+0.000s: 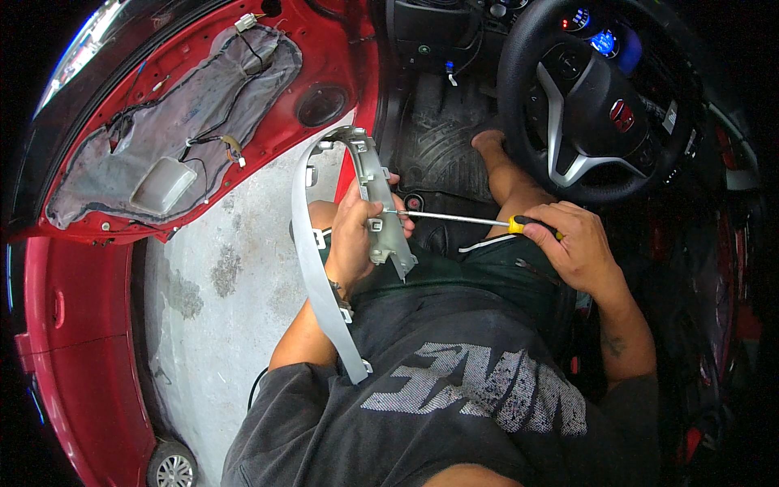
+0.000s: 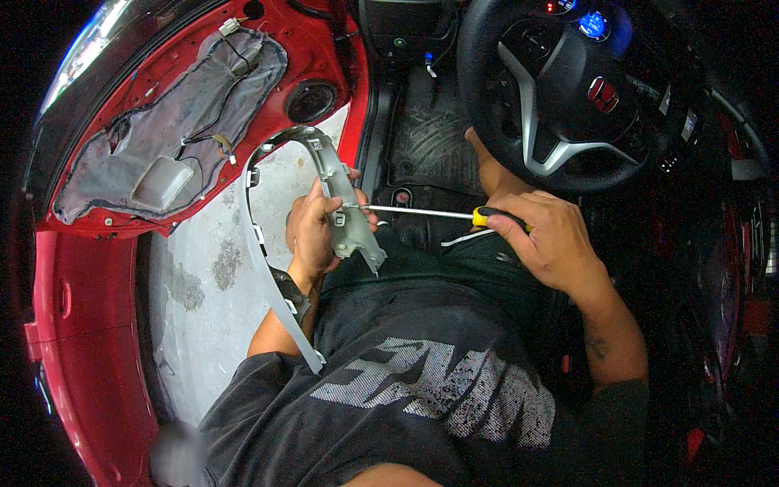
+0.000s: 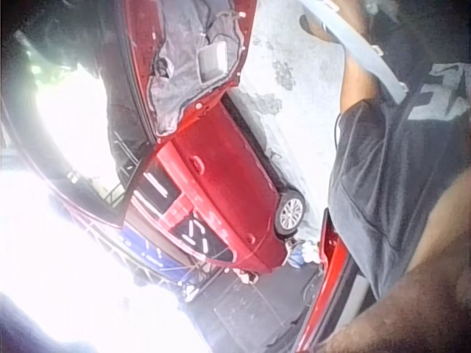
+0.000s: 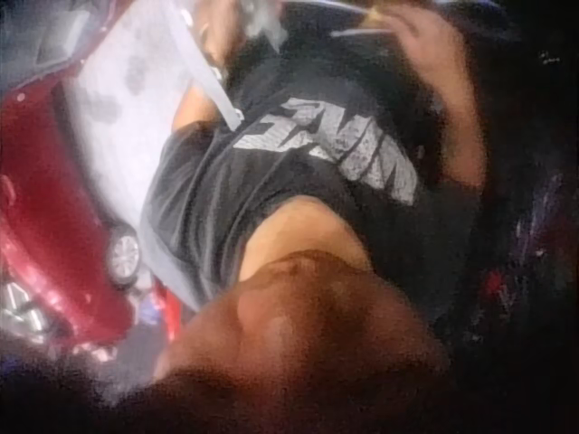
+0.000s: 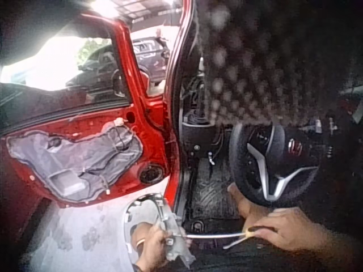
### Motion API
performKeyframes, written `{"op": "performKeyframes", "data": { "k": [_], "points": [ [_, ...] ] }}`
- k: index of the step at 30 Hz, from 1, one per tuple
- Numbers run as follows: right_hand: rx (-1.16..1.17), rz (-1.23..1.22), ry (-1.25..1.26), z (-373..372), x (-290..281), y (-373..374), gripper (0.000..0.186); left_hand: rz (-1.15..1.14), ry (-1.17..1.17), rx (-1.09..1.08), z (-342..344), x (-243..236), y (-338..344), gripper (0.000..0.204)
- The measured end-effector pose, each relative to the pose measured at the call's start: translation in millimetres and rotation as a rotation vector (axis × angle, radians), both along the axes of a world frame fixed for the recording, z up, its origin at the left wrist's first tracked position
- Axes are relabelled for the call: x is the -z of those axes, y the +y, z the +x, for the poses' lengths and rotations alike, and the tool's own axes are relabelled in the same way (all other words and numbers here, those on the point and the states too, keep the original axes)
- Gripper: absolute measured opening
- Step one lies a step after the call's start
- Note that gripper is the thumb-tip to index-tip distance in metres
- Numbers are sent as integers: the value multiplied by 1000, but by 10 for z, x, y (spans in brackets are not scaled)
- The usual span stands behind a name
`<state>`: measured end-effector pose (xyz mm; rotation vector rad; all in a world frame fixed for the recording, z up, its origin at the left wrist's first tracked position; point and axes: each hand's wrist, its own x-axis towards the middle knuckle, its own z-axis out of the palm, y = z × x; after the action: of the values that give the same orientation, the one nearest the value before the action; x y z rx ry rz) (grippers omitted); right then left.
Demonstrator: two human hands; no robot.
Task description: The person sits inside a red car and uses a screwdriver to remove screws from a white plastic interior trim piece. After disassembling the trim, the person places the screwdriver on the dashboard and handles a black plastic component.
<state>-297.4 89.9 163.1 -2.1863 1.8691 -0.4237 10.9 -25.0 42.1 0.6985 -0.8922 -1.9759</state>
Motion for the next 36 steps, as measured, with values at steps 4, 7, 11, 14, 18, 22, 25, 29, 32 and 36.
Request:
{"op": "performKeyframes", "data": {
  "k": [4, 7, 11, 14, 18, 22, 25, 29, 32, 36],
  "points": [
    [47, 176, -255, 66, -120, -17, 24, -34, -13, 3, 11, 38, 3, 56],
    [30, 221, -211, 36, -187, -3, 27, -38, -27, 4, 7, 30, 5, 56],
    [10, 169, -34, -48, -111, 10, 36, -67, -58, 36, 26, 131, -26, 62],
    [75, 184, -48, -142, 68, 50, 39, -44, -74, 36, -17, 57, -16, 62],
    [44, 257, -205, 15, -84, 18, 33, -50, -86, 35, -10, 101, -5, 61],
    [-27, 186, -81, -26, -58, 23, 29, -55, -105, 30, 3, 95, 6, 59],
    [-67, 102, 119, -72, -9, 31, 29, -45, -87, 34, -3, 79, 5, 58],
    [20, 236, -73, -59, 58, 47, 30, -52, -91, 17, -24, 120, -29, 59],
    [-13, 215, -119, 25, -22, 27, 28, -49, -109, 9, -5, 107, -10, 59],
    [-3, 229, 30, 24, -115, 19, 31, -38, -91, 28, 4, 125, -19, 59]
  ]
}}
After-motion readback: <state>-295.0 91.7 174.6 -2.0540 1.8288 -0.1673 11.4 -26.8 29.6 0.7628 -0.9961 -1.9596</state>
